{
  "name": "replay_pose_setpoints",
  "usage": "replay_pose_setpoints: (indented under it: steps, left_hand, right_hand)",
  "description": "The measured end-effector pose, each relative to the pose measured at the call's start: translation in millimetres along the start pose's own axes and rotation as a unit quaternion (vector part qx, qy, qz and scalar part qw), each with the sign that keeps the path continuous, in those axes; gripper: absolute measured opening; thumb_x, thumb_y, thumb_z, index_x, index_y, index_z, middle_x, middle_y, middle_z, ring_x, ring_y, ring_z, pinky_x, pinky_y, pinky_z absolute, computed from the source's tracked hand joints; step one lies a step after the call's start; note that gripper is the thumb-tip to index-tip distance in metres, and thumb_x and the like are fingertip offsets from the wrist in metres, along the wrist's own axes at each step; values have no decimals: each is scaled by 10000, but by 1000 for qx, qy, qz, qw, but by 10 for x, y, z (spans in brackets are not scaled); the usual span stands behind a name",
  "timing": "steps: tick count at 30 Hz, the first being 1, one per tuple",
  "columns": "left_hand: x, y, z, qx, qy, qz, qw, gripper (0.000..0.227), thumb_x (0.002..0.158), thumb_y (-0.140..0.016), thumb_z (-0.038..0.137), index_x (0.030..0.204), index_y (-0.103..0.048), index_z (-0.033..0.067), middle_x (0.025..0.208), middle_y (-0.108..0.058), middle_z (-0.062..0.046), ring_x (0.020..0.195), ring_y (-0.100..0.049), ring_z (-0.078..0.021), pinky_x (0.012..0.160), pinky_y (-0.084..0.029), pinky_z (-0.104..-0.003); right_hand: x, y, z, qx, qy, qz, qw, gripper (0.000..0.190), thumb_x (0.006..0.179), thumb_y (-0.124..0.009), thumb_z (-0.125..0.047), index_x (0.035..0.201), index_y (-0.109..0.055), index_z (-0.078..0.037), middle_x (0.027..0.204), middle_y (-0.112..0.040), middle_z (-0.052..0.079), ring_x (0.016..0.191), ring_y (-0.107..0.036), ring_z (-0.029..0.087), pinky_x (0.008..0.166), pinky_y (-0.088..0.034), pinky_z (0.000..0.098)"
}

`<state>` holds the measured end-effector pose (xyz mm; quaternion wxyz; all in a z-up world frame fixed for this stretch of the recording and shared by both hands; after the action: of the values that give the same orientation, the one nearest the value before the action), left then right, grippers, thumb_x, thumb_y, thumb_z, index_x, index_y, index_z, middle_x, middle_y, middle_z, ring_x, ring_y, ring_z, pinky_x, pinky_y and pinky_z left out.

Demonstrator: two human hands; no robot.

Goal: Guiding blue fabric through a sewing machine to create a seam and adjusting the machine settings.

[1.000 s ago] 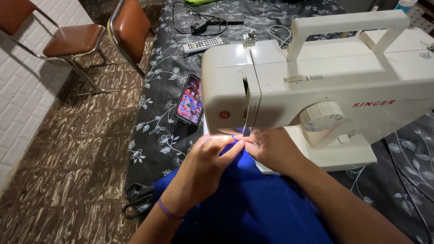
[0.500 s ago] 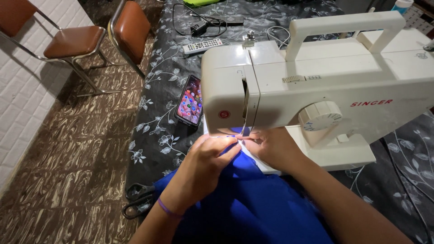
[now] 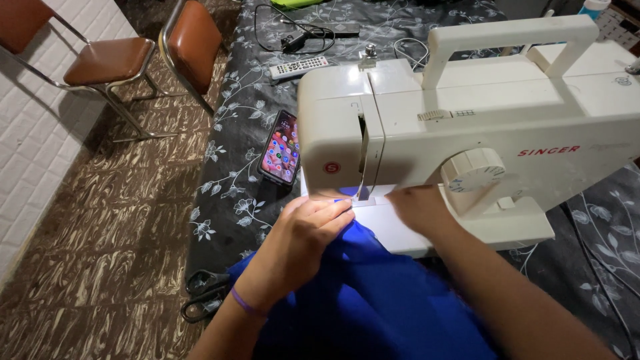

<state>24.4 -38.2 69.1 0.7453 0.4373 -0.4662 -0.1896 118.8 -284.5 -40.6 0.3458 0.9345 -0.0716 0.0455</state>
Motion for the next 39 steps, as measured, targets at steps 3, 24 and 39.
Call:
replay_pose_setpoints:
  steps: [3, 24, 39]
  left_hand:
    - [-29, -57, -47, 18, 12, -12, 1000, 418, 928, -546, 40, 1309, -711, 93, 1441, -711, -98, 1237, -665, -304, 1076, -455, -524]
    - [-40, -57, -58, 10, 2, -3, 1000, 387, 958, -538, 34, 1303, -710, 64, 1436, -715, -118, 1222, -671, -323, 1051, -474, -530]
    - [-466, -245, -259, 76, 29, 91, 993, 454, 1069, -501, 187, 1513, -593, 170, 1463, -646, -82, 1381, -594, -352, 1218, -401, -562]
  right_hand:
    - [62, -35, 191, -28, 28, 12, 999, 112, 862, -647, -171, 858, -733, -99, 963, -810, 48, 1039, -689, 190, 961, -502, 382]
    - [238, -230, 565, -307, 310, 140, 889, 256, 932, -604, -60, 727, -682, -191, 676, -629, 0, 678, -613, 195, 688, -460, 334]
    - [-783, 434, -970, -65, 42, -110, 991, 456, 1015, -582, -490, 858, -697, -77, 862, -682, 201, 944, -681, 436, 847, -527, 553]
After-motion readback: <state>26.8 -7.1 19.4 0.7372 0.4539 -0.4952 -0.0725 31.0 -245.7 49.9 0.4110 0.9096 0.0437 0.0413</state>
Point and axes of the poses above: each hand's wrist, its own x-axis towards the middle knuckle, its own y-axis out of the back of the hand, z = x × y, the point moved 6 cm from there along x, towards the middle knuckle
